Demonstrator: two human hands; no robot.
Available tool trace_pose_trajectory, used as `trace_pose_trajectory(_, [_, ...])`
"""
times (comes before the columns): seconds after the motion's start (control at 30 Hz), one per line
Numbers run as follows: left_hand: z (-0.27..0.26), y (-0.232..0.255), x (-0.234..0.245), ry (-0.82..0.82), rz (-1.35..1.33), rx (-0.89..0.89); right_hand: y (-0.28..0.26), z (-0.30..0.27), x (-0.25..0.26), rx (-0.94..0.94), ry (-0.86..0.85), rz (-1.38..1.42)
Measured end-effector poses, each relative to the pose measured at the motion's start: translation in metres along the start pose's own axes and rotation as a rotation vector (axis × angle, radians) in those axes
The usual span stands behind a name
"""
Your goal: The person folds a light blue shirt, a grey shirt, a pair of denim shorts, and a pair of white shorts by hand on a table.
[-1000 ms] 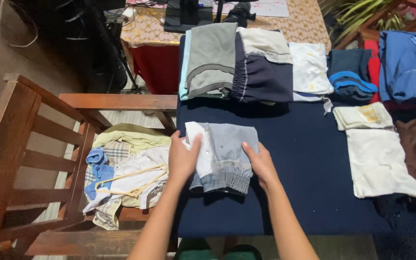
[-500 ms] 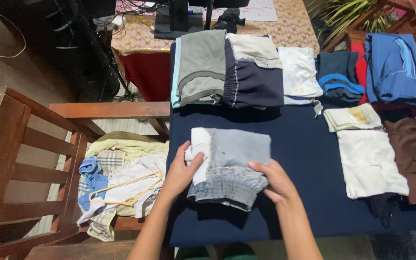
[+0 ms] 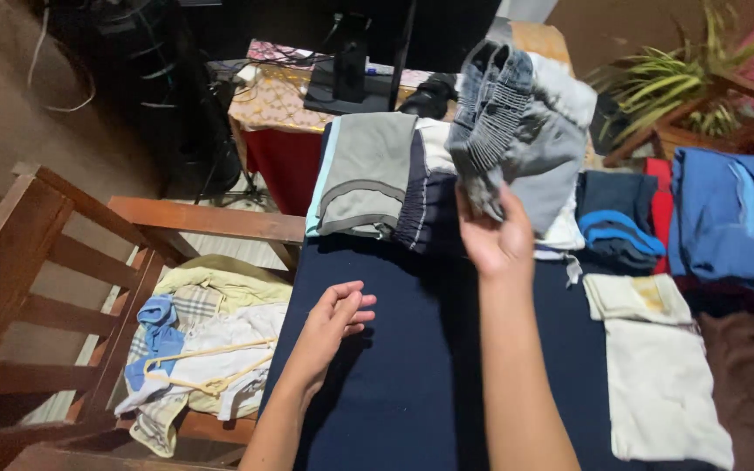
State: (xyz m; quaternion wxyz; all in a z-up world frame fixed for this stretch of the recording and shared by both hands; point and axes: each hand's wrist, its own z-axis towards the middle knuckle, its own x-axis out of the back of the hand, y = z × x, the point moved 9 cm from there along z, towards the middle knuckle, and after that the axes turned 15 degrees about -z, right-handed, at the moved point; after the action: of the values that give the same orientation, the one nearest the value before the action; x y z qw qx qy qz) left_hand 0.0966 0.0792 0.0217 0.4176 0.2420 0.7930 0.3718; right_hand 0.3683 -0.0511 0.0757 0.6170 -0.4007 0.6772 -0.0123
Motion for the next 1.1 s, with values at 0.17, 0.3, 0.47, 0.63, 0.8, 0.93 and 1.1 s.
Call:
trace_pose_trajectory(0.17, [0.005,-0.016,0.013,0.074,-0.010,-0.012,0.068,0.096,0.142,-0.126,0.195,-0.045])
trace_pose_trajectory(0.3, [0.013,-0.031,0.025,0.158,-0.027,0.010,0.074,0.104,0.175,-0.093,0.219,-0.241])
trace_pose_trajectory(0.47, [0.019,-0.032,0.008,0.166,-0.037,-0.010,0.057,0.082,0.149,-0.095,0.137,-0.313])
trace_pose_trajectory(0.63, [0.019,-0.037,-0.007,0.160,-0.002,0.026,0.024,0.012,0.084,-0.096,0.176,-0.746])
trace_pose_trajectory(0.8, [0.020,-0.037,-0.005,0.169,0.015,0.024,-0.036,-0.019,0.048,-0.045,0.116,-2.200])
trace_pose_trajectory(0.93, [0.019,-0.033,-0.005,0.175,-0.002,-0.006,-0.067,-0.020,-0.044,0.756,0.281,-2.318])
trace_pose_trajectory(1.1, [0.010,-0.033,0.000,0.190,-0.003,-0.031,0.006,0.054,-0.040,0.732,-0.074,-2.517])
